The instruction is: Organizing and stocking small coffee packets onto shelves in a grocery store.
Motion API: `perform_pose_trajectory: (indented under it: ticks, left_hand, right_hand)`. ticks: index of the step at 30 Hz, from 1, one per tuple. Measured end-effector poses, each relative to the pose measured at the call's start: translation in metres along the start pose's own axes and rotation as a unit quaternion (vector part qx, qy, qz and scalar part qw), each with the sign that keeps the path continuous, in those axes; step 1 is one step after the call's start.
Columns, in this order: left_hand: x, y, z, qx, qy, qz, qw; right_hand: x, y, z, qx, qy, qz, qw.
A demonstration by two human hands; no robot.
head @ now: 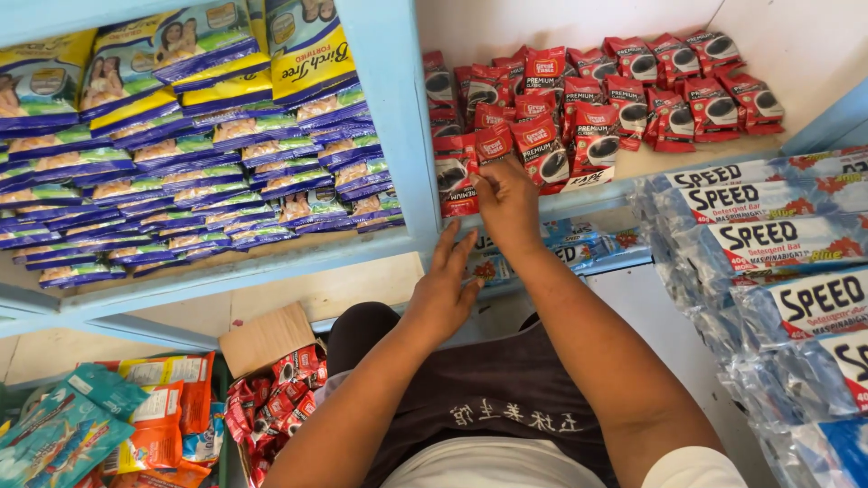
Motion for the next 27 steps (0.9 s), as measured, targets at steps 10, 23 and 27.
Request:
perform_pose_trajectory:
  ticks: [10,23,27]
  left_hand:
    - [0.012,0.016,0.033,-0.044,0.024,0.007,0.999]
    - [0.009,0.050,0.039,-0.053,0.105,0.044,0.992]
    - [-0.001,0.063,0.044,-0.044,0.136,0.027,0.989]
  right_hand:
    - [0.007,0.016,0.030,-0.135,0.233,0.111,0.957]
    - [0.034,-0.010,0.011,-0.143,0.303,0.101,0.937]
    - [0.028,-0.009,0.019,-0.186,0.246,0.075,0.948]
Point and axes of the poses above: each hand's wrist, its own y-axis away from the middle knuckle, its own x-axis out of the palm, z = x × y, the point moved 2 cm from there along -y, towards the middle knuckle, and after that the axes turned 6 degrees about z, right-handed, at the moved point
